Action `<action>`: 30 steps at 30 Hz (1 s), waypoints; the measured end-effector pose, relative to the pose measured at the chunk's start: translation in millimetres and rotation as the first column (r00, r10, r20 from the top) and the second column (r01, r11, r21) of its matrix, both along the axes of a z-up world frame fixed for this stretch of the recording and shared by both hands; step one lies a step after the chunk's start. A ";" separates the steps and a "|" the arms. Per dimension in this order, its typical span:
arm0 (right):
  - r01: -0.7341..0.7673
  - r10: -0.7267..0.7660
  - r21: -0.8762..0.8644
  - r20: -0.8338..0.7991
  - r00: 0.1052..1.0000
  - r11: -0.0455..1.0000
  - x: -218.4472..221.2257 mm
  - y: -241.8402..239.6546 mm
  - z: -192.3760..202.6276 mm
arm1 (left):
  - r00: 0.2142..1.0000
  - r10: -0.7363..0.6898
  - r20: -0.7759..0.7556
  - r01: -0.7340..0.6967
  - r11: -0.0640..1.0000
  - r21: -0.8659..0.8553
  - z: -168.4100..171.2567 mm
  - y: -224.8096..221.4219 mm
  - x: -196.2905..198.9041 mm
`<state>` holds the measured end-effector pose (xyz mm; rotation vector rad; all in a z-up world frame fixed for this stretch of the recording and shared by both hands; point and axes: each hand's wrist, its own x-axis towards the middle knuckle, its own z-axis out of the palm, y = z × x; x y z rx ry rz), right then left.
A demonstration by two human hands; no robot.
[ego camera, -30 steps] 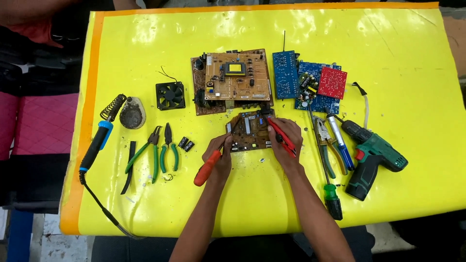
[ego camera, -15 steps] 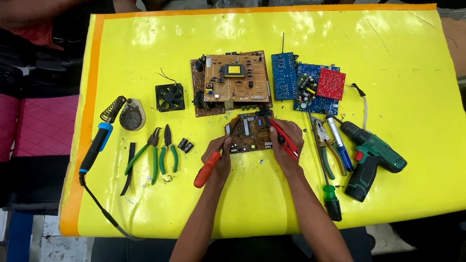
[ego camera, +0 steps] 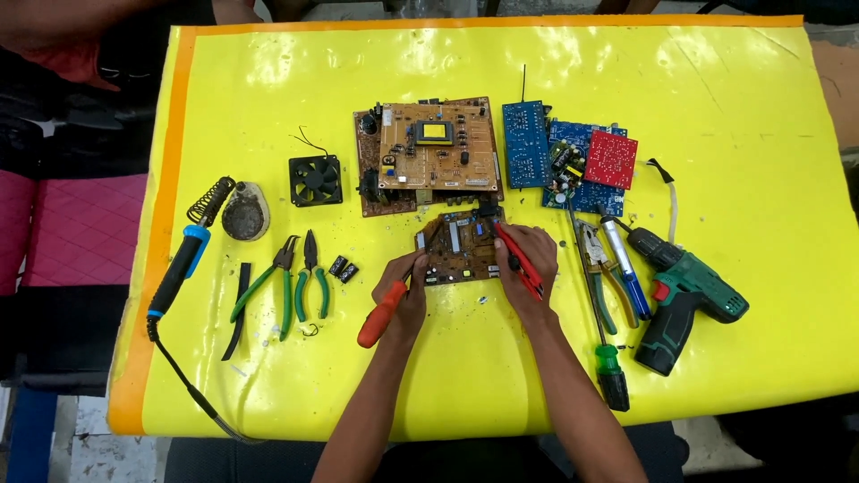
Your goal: A person uses handheld tools to inspect and work on a circuit board at a repair bench.
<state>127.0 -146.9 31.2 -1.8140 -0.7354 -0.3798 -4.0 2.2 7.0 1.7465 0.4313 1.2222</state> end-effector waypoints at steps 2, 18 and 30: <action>-0.013 0.012 -0.012 -0.006 1.000 1.000 1.0 0.2 -1.8 | 1.000 0.005 0.011 -0.005 1.000 -0.007 -3.0 0.1 0.1; 0.026 -0.026 -0.025 -0.018 1.000 0.999 -3.6 -0.6 3.8 | 0.997 0.060 0.057 -0.059 0.998 -0.020 4.9 -1.2 1.2; 0.018 -0.008 -0.085 0.127 0.992 0.996 -6.7 -3.3 4.0 | 0.996 0.088 0.026 -0.090 0.990 0.110 -1.9 -3.3 3.2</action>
